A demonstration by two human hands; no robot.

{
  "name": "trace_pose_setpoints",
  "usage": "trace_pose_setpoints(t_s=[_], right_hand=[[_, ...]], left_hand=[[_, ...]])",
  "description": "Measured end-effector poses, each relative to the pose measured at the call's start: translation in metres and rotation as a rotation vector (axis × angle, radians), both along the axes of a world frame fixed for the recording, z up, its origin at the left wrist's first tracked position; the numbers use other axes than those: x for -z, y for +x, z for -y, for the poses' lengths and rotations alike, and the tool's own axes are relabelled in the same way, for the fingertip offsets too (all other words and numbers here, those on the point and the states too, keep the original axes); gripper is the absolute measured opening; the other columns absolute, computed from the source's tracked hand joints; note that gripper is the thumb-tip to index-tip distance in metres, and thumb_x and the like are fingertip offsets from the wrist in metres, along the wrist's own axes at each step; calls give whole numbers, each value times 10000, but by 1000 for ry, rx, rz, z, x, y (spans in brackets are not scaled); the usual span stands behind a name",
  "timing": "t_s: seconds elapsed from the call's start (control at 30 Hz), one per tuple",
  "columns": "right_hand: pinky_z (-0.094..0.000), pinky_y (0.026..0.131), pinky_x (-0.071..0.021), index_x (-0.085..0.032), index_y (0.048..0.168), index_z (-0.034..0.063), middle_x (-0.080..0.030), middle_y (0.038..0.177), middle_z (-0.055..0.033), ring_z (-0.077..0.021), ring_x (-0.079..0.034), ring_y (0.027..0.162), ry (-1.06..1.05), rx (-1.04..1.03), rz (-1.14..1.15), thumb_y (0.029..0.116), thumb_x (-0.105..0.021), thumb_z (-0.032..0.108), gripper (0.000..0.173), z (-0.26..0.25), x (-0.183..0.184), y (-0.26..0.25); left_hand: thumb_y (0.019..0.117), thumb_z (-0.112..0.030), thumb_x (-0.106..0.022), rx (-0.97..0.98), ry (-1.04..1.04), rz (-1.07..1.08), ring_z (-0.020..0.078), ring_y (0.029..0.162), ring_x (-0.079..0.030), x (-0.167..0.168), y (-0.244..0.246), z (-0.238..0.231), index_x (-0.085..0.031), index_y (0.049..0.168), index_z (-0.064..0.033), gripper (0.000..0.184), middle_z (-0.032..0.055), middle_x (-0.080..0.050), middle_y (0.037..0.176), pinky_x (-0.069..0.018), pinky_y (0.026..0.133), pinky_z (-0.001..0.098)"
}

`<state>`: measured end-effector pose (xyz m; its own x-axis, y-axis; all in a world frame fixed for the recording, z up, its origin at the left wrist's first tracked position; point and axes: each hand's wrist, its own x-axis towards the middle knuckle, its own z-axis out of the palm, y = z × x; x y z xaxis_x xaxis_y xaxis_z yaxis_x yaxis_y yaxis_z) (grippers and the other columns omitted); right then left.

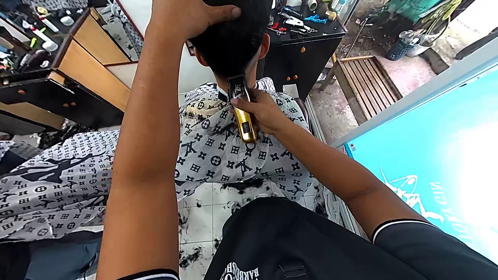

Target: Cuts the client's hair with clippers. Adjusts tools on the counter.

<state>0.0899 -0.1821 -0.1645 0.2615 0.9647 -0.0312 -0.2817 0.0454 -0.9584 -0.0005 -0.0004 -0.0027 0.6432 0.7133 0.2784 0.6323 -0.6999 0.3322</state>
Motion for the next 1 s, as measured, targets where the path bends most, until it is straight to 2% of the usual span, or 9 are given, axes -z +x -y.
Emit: trace_pose_setpoints(t_s=[0.07,0.23,0.4,0.53,0.63,0.7,0.8,0.93,1.0], right_hand=[[-349,898,-593,-462,1381,-27,-645,1196,-158,-189,-682,1030,50,22,177,875,-796,117,623,-1,1,2],[-433,807,-625,-519,1304,-20,-688,1053,-165,-262,-718,901,-107,-43,-129,986,-676,158,397,4,1,7],[-343,876,-597,-515,1355,-21,-674,1147,-144,-172,-693,984,22,-22,347,860,-822,173,614,3,-1,20],[-370,785,-619,-552,1283,-28,-687,1037,-145,-208,-710,862,-110,-113,186,934,-737,141,429,8,0,42],[-400,759,-628,-559,1237,0,-700,1001,-132,-235,-722,860,-155,-185,43,997,-654,175,311,8,-4,54],[-388,769,-634,-553,1263,-14,-697,1028,-135,-225,-724,872,-77,-166,103,963,-693,133,362,6,-6,54],[-330,875,-600,-505,1365,-25,-674,1157,-132,-167,-695,977,23,-138,306,892,-768,108,558,4,-4,56],[-389,746,-634,-558,1246,-13,-699,1007,-133,-228,-726,846,-125,-185,122,975,-676,145,335,5,-5,61],[-376,767,-631,-543,1292,-26,-690,1055,-138,-212,-718,870,-39,-166,178,946,-711,118,411,3,-4,61]], left_hand=[[741,-792,-711,7,0,3,336,1051,-663,0,0,0,-736,1067,-92,772,169,-703,1051,-469,930,642],[730,-803,-709,17,21,12,332,1060,-664,0,-1,-1,-738,1069,-104,777,165,-704,1064,-471,933,638],[731,-791,-721,8,-4,23,313,1051,-668,1,-1,0,-734,1073,-99,771,158,-706,1053,-478,938,626],[743,-787,-714,11,16,14,349,1063,-660,2,-2,-1,-729,1075,-82,780,184,-699,1063,-466,939,649],[739,-777,-725,7,21,22,336,1052,-662,1,-3,1,-730,1058,-88,760,170,-700,1053,-471,931,637],[738,-782,-724,1,21,8,341,1065,-660,-1,-2,0,-729,1075,-87,773,175,-700,1069,-468,942,646],[736,-785,-722,-5,21,3,368,1084,-649,0,-1,-1,-719,1096,-64,806,204,-690,1088,-455,950,662],[740,-794,-710,1,36,-4,370,1092,-651,0,-2,-2,-720,1100,-64,814,207,-692,1090,-458,955,660],[744,-795,-705,5,39,-4,374,1093,-651,0,-1,-2,-720,1102,-63,815,208,-693,1088,-456,957,665]])
